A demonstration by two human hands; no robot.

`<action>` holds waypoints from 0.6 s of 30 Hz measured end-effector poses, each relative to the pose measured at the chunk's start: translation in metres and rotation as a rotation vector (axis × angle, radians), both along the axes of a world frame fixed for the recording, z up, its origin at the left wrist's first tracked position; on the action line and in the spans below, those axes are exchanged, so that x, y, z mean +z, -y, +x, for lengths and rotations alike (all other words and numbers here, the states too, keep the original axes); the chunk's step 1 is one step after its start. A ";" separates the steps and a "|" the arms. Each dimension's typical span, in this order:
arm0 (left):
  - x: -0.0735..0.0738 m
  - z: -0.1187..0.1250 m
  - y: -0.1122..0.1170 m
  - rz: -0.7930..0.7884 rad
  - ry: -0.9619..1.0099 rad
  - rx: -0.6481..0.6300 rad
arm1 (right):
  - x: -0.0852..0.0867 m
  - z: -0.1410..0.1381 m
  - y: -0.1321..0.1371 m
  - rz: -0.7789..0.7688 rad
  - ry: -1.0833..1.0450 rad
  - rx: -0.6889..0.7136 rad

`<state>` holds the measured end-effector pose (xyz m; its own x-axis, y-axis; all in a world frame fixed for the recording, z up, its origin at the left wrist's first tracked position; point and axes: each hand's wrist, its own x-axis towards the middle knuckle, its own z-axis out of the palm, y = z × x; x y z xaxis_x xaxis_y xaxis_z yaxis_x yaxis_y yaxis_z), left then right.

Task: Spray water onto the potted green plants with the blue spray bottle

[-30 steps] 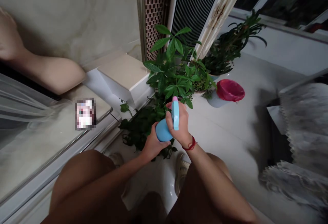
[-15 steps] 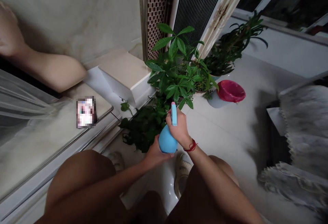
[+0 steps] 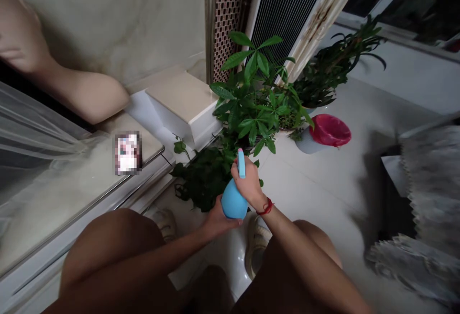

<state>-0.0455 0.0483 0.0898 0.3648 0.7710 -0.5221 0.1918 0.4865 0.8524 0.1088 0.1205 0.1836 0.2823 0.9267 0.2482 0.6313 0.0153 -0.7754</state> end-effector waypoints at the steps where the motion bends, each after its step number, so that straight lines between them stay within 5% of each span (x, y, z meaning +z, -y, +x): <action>1: -0.001 -0.001 0.000 -0.016 0.003 0.007 | -0.001 -0.001 0.000 -0.005 0.004 -0.003; 18: -0.015 -0.016 -0.004 -0.014 0.012 0.003 | -0.008 -0.011 -0.002 -0.035 -0.004 -0.017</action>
<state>-0.0613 0.0525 0.0748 0.3685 0.7648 -0.5285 0.1798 0.4991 0.8477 0.0981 0.1222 0.1751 0.2995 0.9296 0.2146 0.6277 -0.0226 -0.7781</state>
